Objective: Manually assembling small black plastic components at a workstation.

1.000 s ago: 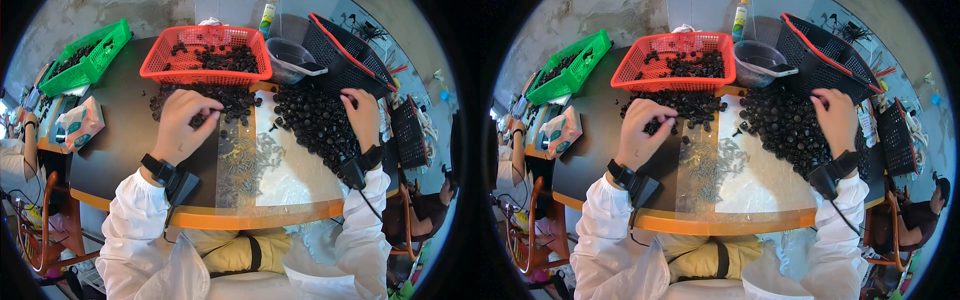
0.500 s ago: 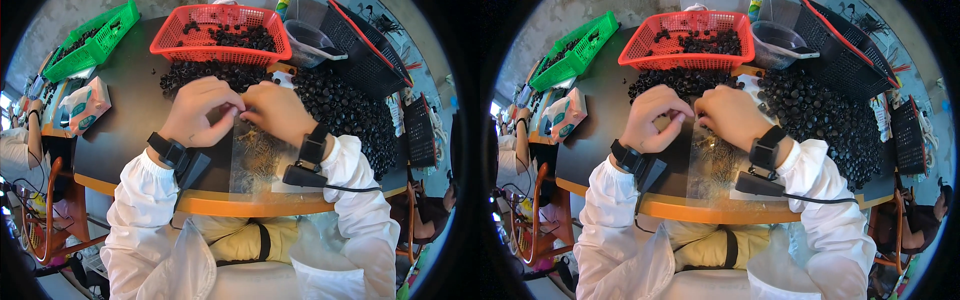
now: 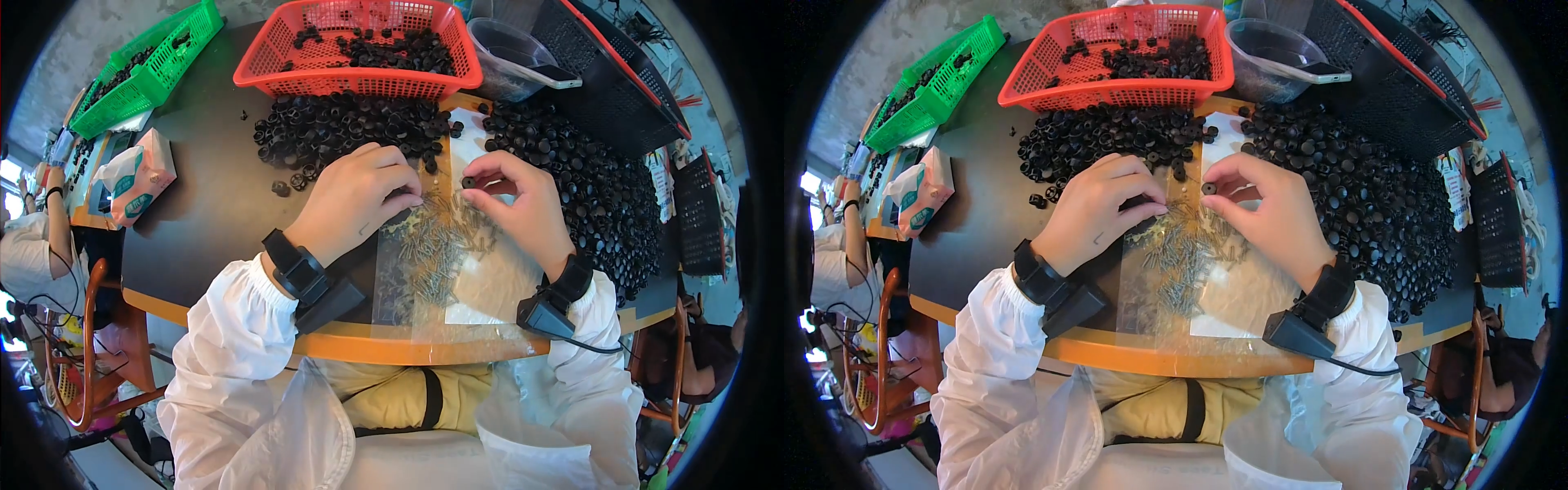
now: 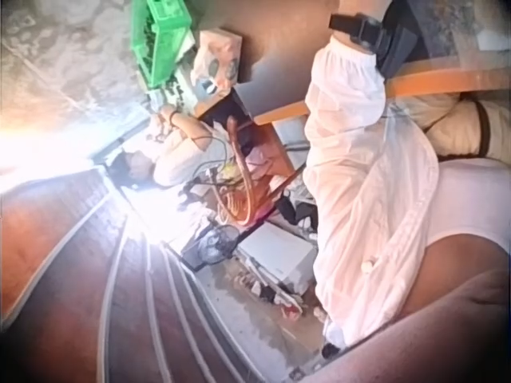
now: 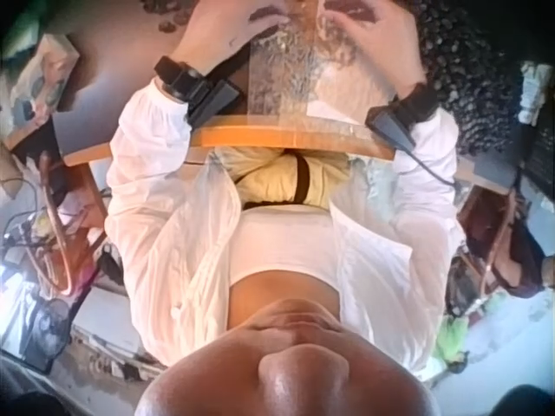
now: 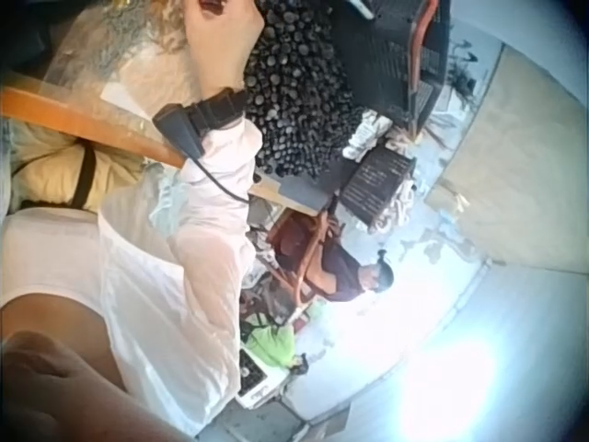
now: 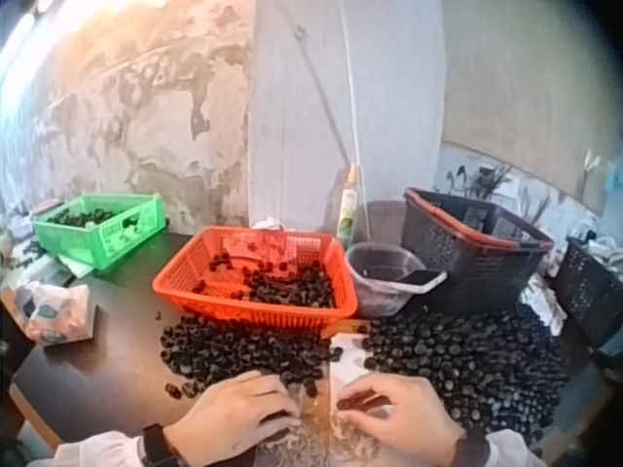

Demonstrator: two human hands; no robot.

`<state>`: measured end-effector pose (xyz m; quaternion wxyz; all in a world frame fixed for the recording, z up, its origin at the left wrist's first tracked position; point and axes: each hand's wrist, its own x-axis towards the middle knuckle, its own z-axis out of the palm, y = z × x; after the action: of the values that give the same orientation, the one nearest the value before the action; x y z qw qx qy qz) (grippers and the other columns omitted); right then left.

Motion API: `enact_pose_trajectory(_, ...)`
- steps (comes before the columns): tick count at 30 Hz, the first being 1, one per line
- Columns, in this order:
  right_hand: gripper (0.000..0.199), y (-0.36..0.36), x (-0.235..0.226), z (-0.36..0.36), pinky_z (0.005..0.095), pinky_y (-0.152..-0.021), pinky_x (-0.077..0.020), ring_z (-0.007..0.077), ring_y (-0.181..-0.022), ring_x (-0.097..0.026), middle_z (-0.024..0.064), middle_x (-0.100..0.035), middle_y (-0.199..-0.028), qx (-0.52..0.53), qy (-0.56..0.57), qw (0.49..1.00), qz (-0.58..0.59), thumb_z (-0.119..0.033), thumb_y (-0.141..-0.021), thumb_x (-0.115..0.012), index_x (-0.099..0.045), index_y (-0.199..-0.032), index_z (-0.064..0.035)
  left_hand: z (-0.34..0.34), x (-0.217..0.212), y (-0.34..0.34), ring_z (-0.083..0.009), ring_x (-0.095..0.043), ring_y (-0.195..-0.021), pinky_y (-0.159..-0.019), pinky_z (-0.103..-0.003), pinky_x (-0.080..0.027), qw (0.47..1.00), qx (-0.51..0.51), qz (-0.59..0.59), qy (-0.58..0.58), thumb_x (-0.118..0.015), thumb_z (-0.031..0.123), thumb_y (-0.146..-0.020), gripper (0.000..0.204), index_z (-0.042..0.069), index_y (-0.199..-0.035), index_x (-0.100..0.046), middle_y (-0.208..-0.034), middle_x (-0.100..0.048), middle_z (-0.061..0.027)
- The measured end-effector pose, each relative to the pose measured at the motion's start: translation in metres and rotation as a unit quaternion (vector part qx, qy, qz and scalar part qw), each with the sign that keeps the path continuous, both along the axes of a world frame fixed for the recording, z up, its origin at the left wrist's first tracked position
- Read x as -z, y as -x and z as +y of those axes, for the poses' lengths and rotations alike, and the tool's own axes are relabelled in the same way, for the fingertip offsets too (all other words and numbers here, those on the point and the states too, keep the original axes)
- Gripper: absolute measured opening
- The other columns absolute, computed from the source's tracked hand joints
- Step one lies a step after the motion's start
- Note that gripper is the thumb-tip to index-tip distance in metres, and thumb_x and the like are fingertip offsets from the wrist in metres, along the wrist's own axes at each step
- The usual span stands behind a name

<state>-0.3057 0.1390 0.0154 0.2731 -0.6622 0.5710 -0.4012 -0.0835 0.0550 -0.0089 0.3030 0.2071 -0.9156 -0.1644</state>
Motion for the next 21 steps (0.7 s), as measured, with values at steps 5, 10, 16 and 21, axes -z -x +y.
enact_pose_trajectory(5,0.025,-0.002,0.012,0.002,0.0254,-0.076,-0.0545,0.0123,-0.084,-0.068,0.0077,-0.07,-0.094,-0.006,-0.021,0.997,-0.081,0.0,-0.08,-0.071,-0.066,-0.104,-0.0024,0.0,-0.001,0.001,-0.0212,-0.059,-0.081,-0.071,-0.033,-0.05,1.0,-0.004,0.003,-0.018,-0.07,0.008,-0.081,0.015,0.005,-0.093,-0.062,-0.085,-0.059,-0.0064)
enact_pose_trajectory(10,0.026,-0.005,0.007,0.009,0.0251,-0.073,-0.0548,0.0124,-0.084,-0.069,0.0073,-0.07,-0.094,-0.013,0.006,0.998,-0.066,-0.001,-0.077,-0.074,-0.066,-0.102,-0.0011,0.024,-0.013,0.01,-0.0129,-0.062,-0.083,-0.073,-0.027,-0.051,0.964,-0.044,0.091,-0.247,-0.068,0.003,-0.085,0.012,0.002,-0.095,-0.061,-0.089,-0.062,-0.0047)
enact_pose_trajectory(16,0.024,-0.012,0.007,0.011,0.0246,-0.072,-0.0546,0.0125,-0.081,-0.069,0.007,-0.071,-0.092,-0.014,-0.005,0.995,-0.094,-0.002,-0.076,-0.076,-0.068,-0.098,-0.0005,0.026,-0.013,0.011,-0.012,-0.062,-0.08,-0.072,-0.025,-0.05,0.962,-0.011,0.085,-0.259,-0.068,0.002,-0.085,0.01,0.001,-0.093,-0.062,-0.088,-0.063,-0.0046)
enact_pose_trajectory(21,0.023,-0.012,0.008,0.012,0.0246,-0.071,-0.0544,0.0124,-0.078,-0.069,0.0075,-0.071,-0.092,-0.023,0.01,0.995,-0.097,-0.003,-0.075,-0.077,-0.069,-0.097,-0.0002,0.028,-0.008,0.012,-0.0115,-0.063,-0.08,-0.068,-0.025,-0.051,0.96,-0.004,0.11,-0.259,-0.07,0.002,-0.083,0.011,0.002,-0.091,-0.064,-0.088,-0.065,-0.0044)
